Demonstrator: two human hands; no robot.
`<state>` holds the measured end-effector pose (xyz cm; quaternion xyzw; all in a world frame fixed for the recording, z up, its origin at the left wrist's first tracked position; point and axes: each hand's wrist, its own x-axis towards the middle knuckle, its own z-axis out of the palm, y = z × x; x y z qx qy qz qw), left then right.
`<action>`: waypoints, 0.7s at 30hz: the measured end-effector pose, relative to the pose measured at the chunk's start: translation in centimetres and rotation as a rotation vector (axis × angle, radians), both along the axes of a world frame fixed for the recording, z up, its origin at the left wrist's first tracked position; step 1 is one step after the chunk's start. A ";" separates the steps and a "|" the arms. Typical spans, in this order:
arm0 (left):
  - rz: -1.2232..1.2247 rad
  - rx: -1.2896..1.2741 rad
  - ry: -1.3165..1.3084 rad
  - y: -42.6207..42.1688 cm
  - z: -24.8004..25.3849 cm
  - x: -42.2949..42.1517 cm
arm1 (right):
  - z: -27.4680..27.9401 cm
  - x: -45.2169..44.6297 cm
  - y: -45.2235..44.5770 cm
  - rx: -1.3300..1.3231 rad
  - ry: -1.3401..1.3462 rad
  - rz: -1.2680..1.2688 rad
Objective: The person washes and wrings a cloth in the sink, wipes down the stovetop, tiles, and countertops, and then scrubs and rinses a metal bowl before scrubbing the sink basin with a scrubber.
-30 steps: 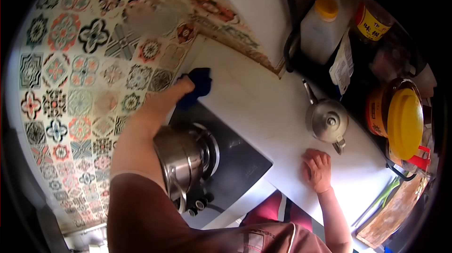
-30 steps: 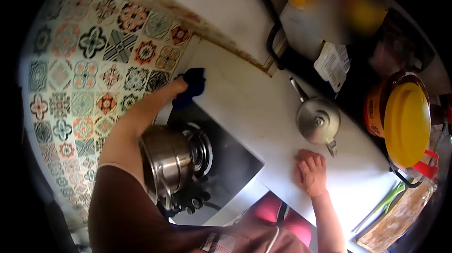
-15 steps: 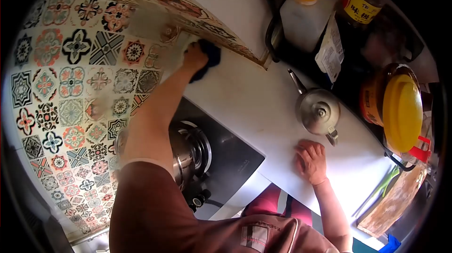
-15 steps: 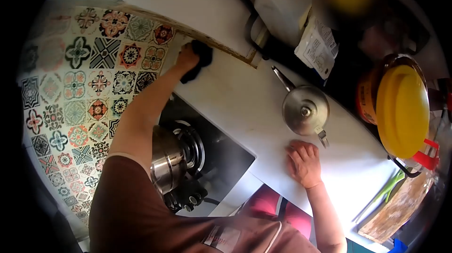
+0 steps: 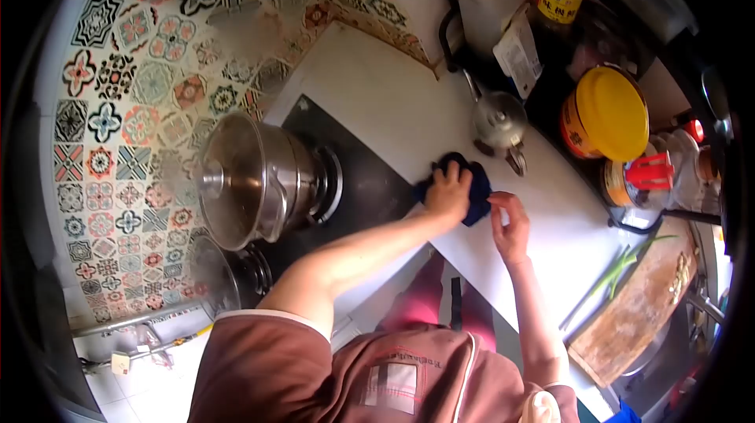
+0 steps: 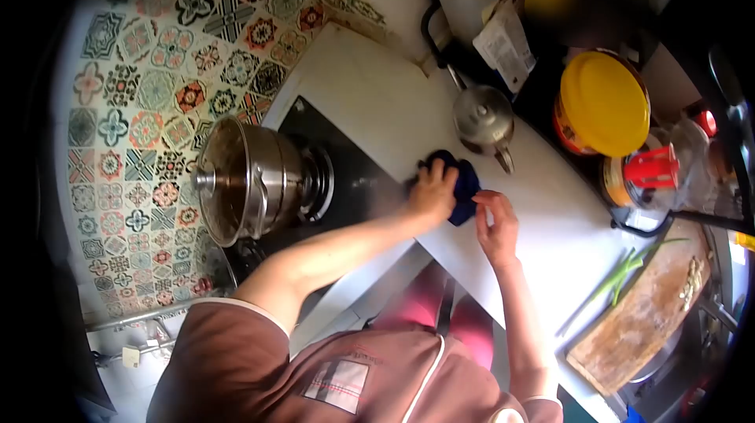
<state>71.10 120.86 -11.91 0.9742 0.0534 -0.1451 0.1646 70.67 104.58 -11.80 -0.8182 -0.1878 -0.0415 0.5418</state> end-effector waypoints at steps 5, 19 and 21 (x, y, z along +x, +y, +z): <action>-0.027 -0.772 -0.189 -11.1 -3.2 -4.7 | 5.6 -5.9 -7.5 -0.029 0.069 -0.185; 0.251 0.370 0.028 15.4 -0.4 3.7 | 3.9 -18.5 -16.2 0.043 0.456 -0.416; 0.193 0.450 0.030 11.7 -0.7 2.7 | 4.4 -19.1 -16.4 -0.023 0.525 -0.384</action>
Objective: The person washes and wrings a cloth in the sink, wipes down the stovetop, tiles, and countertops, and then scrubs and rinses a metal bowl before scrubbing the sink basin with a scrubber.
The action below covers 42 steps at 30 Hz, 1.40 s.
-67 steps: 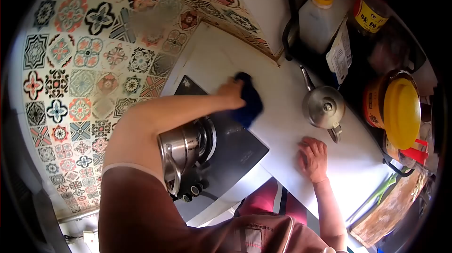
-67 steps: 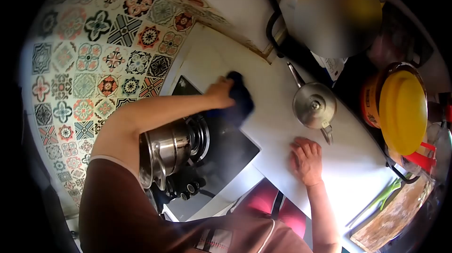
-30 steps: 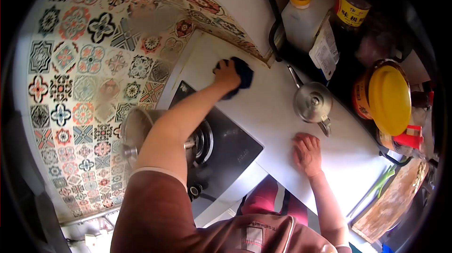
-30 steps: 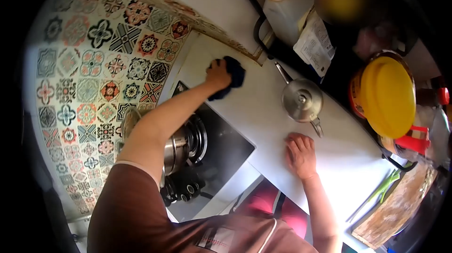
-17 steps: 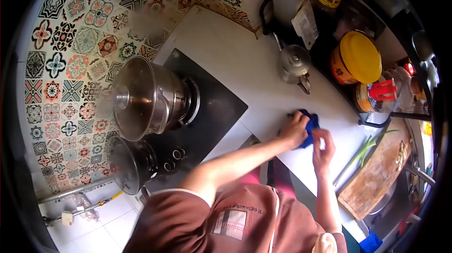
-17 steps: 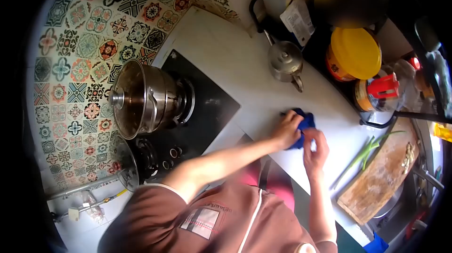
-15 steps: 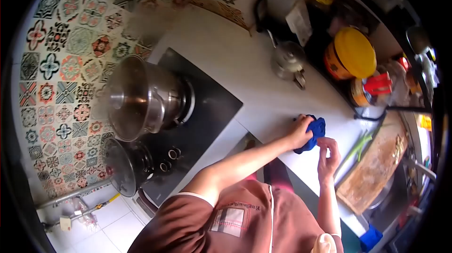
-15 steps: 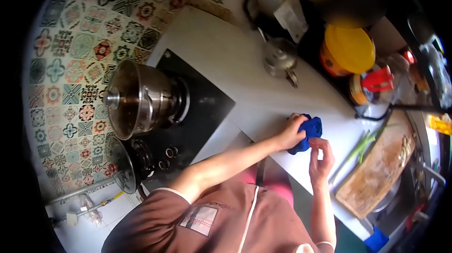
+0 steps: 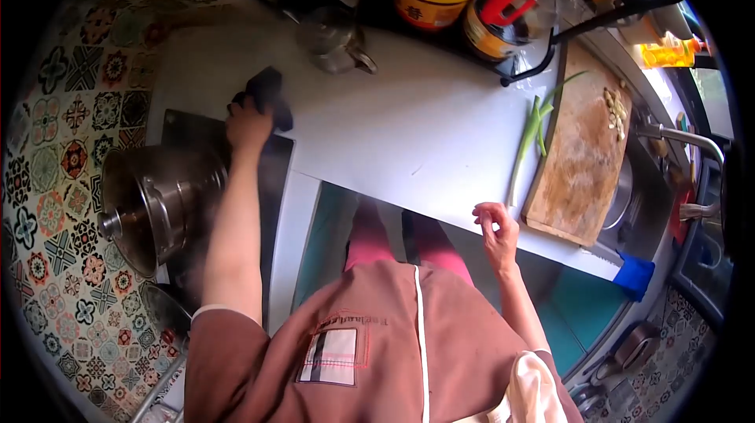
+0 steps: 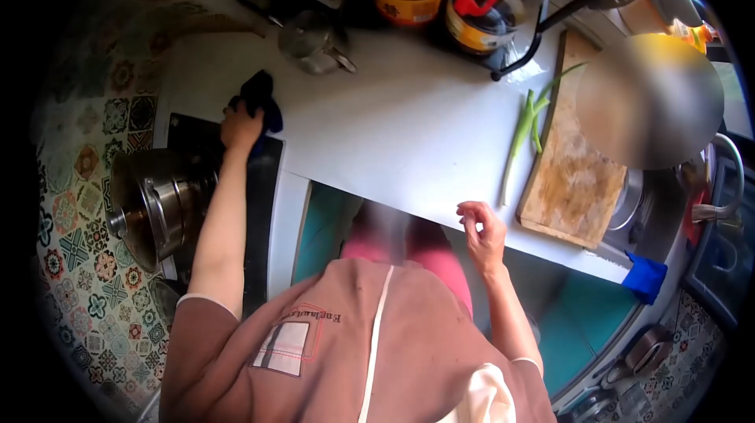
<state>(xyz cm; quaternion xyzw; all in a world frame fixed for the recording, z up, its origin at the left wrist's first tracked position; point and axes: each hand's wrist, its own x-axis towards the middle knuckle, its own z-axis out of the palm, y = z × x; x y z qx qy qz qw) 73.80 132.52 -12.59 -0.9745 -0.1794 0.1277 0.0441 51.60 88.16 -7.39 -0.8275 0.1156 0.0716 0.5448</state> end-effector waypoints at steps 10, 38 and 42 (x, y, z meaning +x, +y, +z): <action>-0.343 -0.472 -0.222 -23.4 -2.3 -9.8 | -3.5 1.1 -1.4 0.162 -0.009 -0.007; -0.717 -0.552 -0.082 -32.7 -0.5 -5.6 | -1.4 2.4 -10.6 -0.470 -0.286 -0.377; -0.996 -0.604 -0.007 -37.3 0.0 -5.3 | -0.7 2.4 -17.4 -0.815 -0.315 -0.375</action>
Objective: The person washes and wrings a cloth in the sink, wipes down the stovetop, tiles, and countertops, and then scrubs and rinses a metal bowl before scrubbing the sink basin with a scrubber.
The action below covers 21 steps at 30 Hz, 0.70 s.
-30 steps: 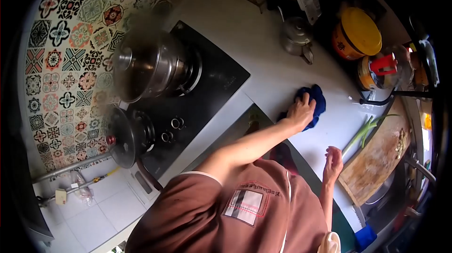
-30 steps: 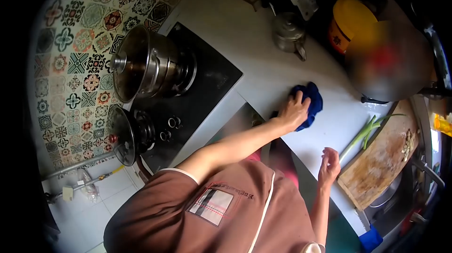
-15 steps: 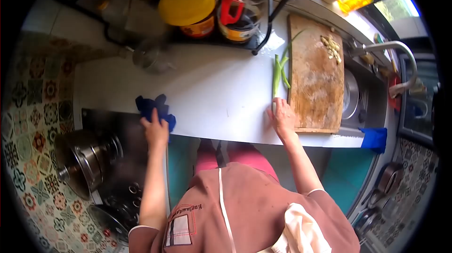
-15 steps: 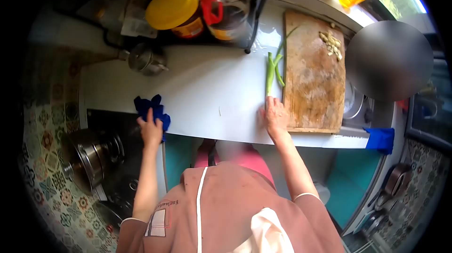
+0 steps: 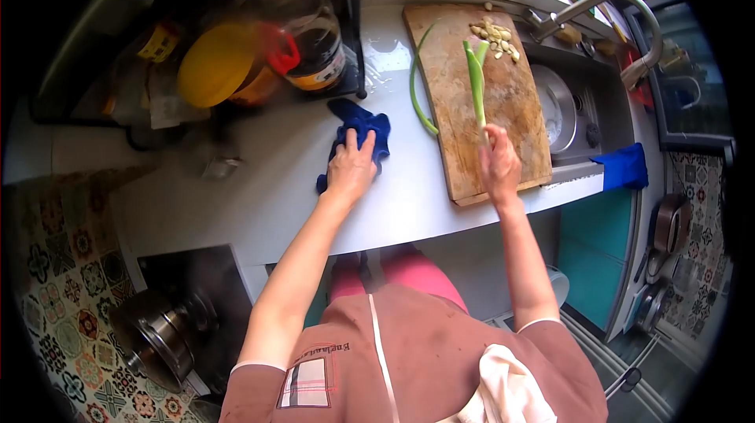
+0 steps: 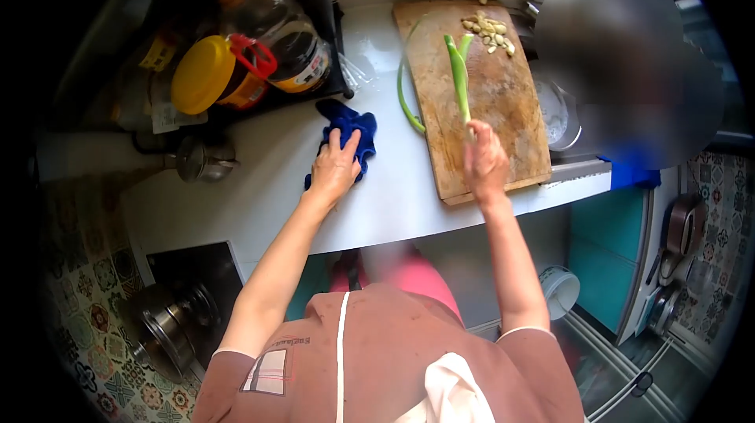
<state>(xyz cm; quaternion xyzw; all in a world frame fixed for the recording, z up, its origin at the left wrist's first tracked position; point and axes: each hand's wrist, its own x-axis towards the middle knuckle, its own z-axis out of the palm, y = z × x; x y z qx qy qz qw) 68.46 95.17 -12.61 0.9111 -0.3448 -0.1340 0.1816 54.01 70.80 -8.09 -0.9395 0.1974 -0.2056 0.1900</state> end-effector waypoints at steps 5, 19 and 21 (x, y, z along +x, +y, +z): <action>-0.135 0.005 0.014 -0.5 0.7 0.0 | -2.5 2.0 -4.2 -0.307 0.092 -0.005; 0.182 -0.442 0.297 -4.8 7.0 1.0 | -0.9 8.3 0.6 -0.068 0.043 0.082; 0.131 -0.713 0.275 -7.8 8.1 3.6 | 2.2 7.3 -1.5 -0.090 -0.041 0.014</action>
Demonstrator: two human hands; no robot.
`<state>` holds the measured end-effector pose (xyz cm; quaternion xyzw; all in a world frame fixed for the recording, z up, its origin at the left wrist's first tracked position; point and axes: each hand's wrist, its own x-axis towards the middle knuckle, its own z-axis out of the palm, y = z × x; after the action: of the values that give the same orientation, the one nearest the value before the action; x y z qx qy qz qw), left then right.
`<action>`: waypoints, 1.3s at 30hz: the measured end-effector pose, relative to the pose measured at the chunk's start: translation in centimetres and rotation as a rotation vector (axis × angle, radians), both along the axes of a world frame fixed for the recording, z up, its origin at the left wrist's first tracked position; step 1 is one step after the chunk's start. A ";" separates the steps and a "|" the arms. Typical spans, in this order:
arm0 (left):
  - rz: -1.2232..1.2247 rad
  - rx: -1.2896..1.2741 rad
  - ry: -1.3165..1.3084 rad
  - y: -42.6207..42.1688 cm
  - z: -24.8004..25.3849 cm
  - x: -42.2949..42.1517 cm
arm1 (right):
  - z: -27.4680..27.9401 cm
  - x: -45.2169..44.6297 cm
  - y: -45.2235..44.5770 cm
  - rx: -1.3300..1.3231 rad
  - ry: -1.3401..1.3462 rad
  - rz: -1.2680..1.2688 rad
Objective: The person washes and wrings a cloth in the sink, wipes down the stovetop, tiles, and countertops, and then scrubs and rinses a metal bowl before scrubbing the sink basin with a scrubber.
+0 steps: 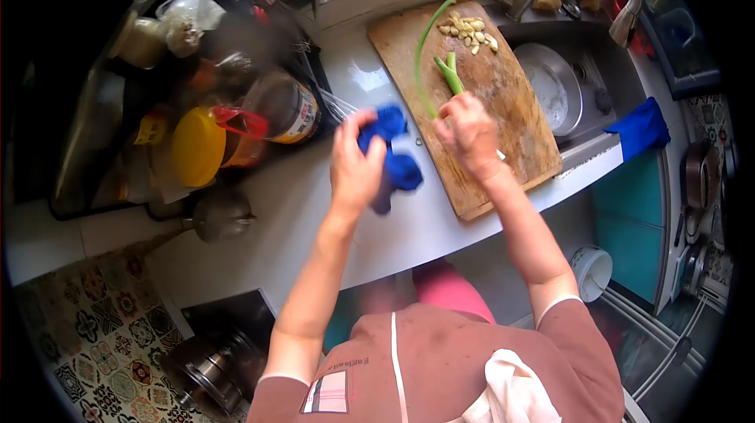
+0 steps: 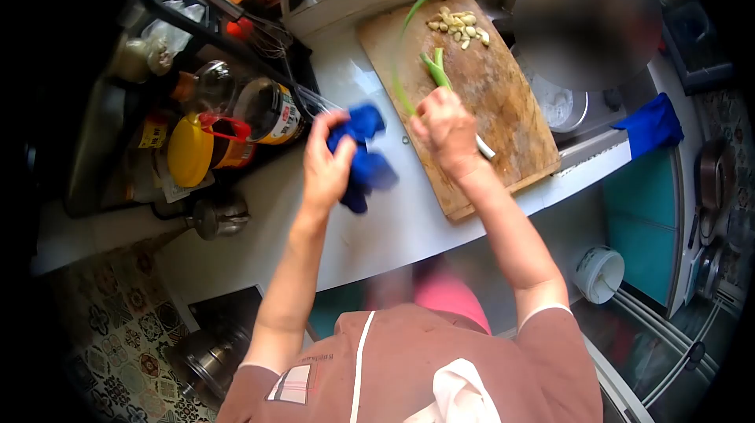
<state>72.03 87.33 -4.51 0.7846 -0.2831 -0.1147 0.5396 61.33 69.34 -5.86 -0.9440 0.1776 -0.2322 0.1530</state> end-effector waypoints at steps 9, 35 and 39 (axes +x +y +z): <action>0.241 0.954 -0.121 -13.5 -8.6 15.2 | -1.8 -4.2 -6.0 -0.004 -0.018 -0.125; -0.026 -0.092 0.605 17.2 -0.1 -3.8 | -12.9 -20.2 14.8 1.996 0.851 -0.069; 0.339 -0.012 0.571 26.4 -1.3 -4.4 | -16.1 -18.2 17.8 2.321 0.812 -0.240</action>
<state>67.60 113.70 -5.84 0.7534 0.0134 -0.2367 0.6133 43.14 87.18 -22.00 -0.2311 0.3985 0.3600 0.8113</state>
